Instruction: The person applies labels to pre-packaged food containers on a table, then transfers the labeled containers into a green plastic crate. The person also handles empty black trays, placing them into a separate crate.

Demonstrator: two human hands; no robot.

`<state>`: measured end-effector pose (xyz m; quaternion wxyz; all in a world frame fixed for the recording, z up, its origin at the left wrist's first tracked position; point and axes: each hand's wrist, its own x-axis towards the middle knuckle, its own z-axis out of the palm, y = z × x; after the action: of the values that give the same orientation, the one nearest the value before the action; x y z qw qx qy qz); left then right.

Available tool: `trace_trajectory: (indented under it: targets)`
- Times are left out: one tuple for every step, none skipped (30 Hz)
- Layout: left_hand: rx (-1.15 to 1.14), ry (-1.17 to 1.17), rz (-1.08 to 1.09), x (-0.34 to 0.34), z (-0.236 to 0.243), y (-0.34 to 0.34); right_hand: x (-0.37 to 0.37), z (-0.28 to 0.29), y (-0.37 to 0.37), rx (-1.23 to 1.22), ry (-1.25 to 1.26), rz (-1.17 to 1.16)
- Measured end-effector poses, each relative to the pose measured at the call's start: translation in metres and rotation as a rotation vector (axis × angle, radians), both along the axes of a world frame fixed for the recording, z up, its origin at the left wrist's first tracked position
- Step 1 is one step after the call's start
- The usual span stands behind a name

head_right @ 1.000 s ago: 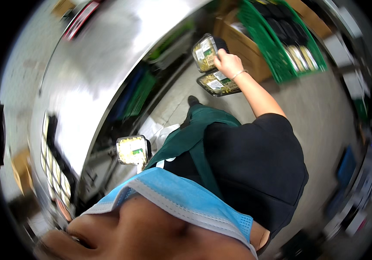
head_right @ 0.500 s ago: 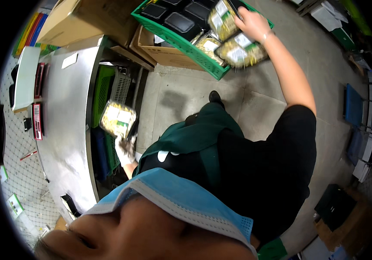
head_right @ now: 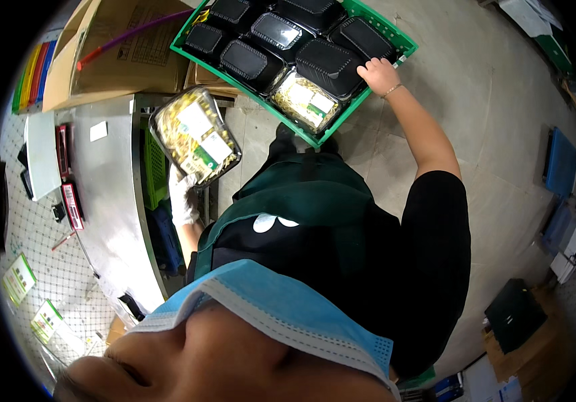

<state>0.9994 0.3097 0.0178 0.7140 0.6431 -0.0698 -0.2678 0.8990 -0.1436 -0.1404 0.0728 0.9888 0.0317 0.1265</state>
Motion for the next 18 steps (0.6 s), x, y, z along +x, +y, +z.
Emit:
trace_trajectory:
  targets:
    - [0.049, -0.011, -0.125, 0.017, 0.001, -0.022, -0.005, -0.01, -0.001, 0.008, 0.028, -0.124]
    - [0.096, -0.05, -0.193, 0.028, 0.006, -0.04, -0.004, -0.011, 0.002, 0.005, 0.05, -0.227]
    - [0.141, -0.089, -0.273, 0.041, 0.008, -0.058, -0.005, -0.014, 0.006, 0.002, 0.073, -0.341]
    - [0.262, -0.352, -0.416, 0.056, 0.009, -0.079, -0.008, -0.015, 0.01, 0.027, 0.125, -0.456]
    - [0.373, -0.621, -0.542, 0.075, 0.006, -0.1, -0.001, -0.007, 0.013, 0.198, 0.067, -0.526]
    - [0.36, -0.83, -0.672, 0.088, 0.003, -0.125, -0.001, 0.004, 0.021, 0.37, 0.003, -0.603]
    - [0.342, -1.049, -0.789, 0.093, 0.003, -0.15, 0.001, 0.015, 0.029, 0.541, -0.075, -0.666]
    - [0.268, -1.314, -0.891, 0.097, -0.002, -0.171, 0.0, 0.019, 0.03, 0.823, -0.173, -0.738]
    - [0.172, -1.578, -0.99, 0.102, -0.01, -0.192, -0.001, 0.021, 0.035, 1.013, -0.219, -0.862]
    - [0.208, -1.483, -1.124, 0.103, -0.035, -0.207, -0.007, 0.016, 0.039, 1.021, -0.244, -0.951]
    - [0.248, -1.384, -1.254, 0.108, -0.066, -0.213, -0.01, 0.006, 0.046, 1.028, -0.269, -1.038]
    - [0.114, -1.672, -1.441, 0.12, -0.085, -0.222, -0.009, -0.005, 0.055, 0.96, -0.308, -1.105]
    - [-0.037, -1.958, -1.607, 0.128, -0.101, -0.226, -0.012, -0.019, 0.067, 0.892, -0.339, -1.165]
    - [-0.049, -1.806, -1.689, 0.137, -0.134, -0.227, -0.009, -0.028, 0.076, 0.817, -0.368, -1.209]
    - [-0.055, -1.647, -1.762, 0.149, -0.157, -0.228, -0.002, -0.032, 0.084, 0.852, -0.411, -1.273]
    - [0.021, -1.258, -1.845, 0.16, -0.13, -0.236, -0.004, -0.046, 0.091, 0.884, -0.443, -1.364]
    - [-0.176, -1.259, -1.515, 0.174, -0.103, -0.249, -0.011, -0.061, 0.097, 0.921, -0.489, -1.461]
    - [-0.37, -1.432, -1.295, 0.204, -0.084, -0.267, -0.017, -0.081, 0.098, 1.136, -0.61, -1.443]
